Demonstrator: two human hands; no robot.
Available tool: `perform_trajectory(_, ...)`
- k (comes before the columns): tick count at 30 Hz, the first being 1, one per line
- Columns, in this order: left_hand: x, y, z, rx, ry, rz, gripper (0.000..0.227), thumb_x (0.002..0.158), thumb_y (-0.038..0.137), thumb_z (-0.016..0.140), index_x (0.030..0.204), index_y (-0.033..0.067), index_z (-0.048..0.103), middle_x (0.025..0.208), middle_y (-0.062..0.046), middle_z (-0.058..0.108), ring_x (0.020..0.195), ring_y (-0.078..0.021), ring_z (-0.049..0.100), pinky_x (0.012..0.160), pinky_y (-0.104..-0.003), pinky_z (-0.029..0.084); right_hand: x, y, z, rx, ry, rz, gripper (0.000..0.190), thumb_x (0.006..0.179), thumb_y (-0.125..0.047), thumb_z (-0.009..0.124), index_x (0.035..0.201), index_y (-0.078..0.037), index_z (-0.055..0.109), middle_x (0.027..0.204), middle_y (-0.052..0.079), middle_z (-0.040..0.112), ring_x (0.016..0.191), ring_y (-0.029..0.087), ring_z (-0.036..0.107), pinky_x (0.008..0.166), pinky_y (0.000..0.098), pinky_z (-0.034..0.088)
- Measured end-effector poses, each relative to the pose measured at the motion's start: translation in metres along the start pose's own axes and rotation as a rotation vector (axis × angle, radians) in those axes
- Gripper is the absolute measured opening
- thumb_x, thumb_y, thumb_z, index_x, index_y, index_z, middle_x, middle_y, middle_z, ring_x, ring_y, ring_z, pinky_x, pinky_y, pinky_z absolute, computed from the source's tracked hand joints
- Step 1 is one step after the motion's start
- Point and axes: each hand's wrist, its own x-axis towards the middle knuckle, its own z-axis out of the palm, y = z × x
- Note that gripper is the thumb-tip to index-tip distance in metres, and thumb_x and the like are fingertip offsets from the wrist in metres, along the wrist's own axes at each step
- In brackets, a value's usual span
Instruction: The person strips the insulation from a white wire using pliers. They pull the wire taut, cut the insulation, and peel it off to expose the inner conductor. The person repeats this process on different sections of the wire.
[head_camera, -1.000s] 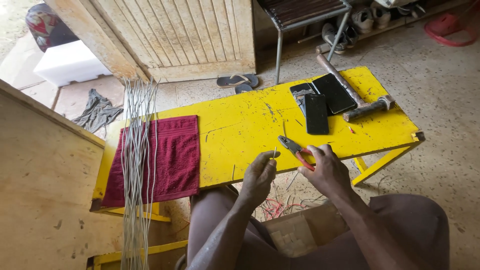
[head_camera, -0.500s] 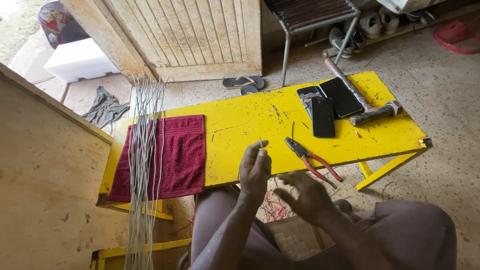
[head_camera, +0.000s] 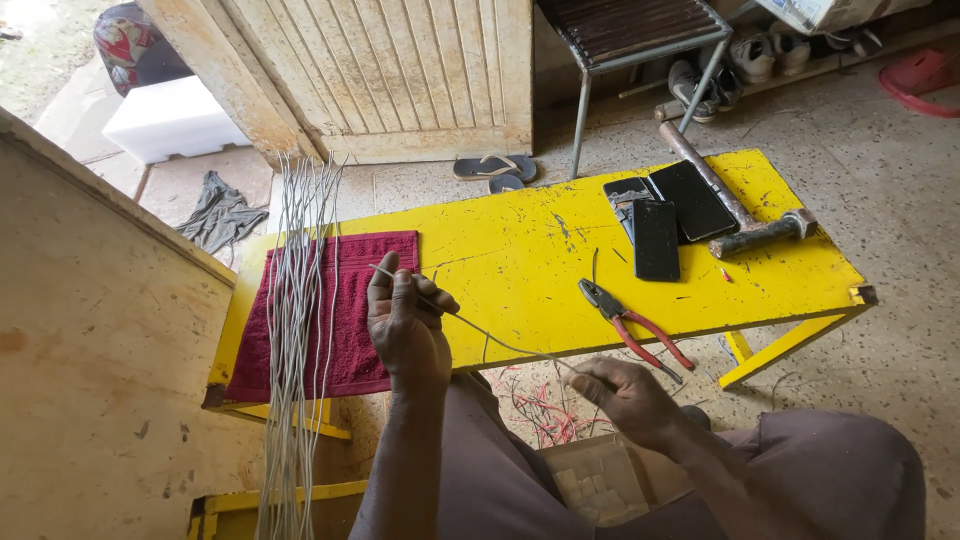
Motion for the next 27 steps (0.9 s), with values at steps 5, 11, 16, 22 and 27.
perform_trajectory(5,0.001,-0.004,-0.012,0.038,-0.122,-0.188,0.043,0.106,0.014,0.061,0.147,0.0044,0.051,0.095,-0.017,0.073,0.074,-0.0289,0.073,0.071,-0.048,0.065,-0.009,-0.002,-0.018,-0.132,0.316,-0.049,0.048,0.092,-0.051,0.067,0.083,-0.006,0.081,0.063,0.004,0.064,0.065,0.017,0.062,0.068,0.0361,0.063)
perform_trajectory(11,-0.01,-0.018,-0.008,0.138,-0.142,-0.232,0.037,0.104,0.012,0.065,0.137,0.0024,0.052,0.094,-0.02,0.074,0.077,-0.0323,0.077,0.06,-0.038,0.067,-0.017,-0.005,-0.036,-0.268,0.494,0.063,0.061,0.092,-0.062,0.059,0.068,-0.008,0.075,0.06,0.008,0.071,0.048,0.017,0.053,0.046,0.0353,0.036)
perform_trajectory(16,-0.01,-0.015,-0.003,0.205,-0.129,-0.232,0.041,0.1,0.01,0.069,0.137,0.0012,0.053,0.093,-0.021,0.071,0.075,-0.0334,0.078,0.061,-0.039,0.067,-0.02,-0.016,-0.035,-0.267,0.483,0.122,0.06,0.092,-0.062,0.059,0.07,-0.008,0.077,0.064,0.007,0.074,0.054,0.017,0.058,0.049,0.0354,0.039)
perform_trajectory(22,-0.01,-0.014,0.003,0.266,-0.054,-0.2,0.034,0.102,0.011,0.067,0.132,0.0053,0.052,0.1,-0.021,0.073,0.072,-0.0317,0.077,0.062,-0.04,0.067,-0.017,-0.003,-0.031,-0.392,0.578,-0.102,0.062,0.095,-0.06,0.063,0.055,-0.014,0.051,0.049,0.001,0.048,0.047,0.015,0.043,0.045,0.0386,0.03)
perform_trajectory(27,-0.004,-0.021,-0.006,0.236,-0.068,-0.263,0.037,0.101,0.01,0.067,0.133,0.0061,0.048,0.103,-0.021,0.074,0.07,-0.032,0.075,0.059,-0.042,0.066,-0.02,-0.005,-0.037,-0.447,0.639,-0.157,0.062,0.094,-0.062,0.063,0.055,-0.014,0.053,0.049,0.0,0.048,0.048,0.014,0.042,0.044,0.0378,0.029)
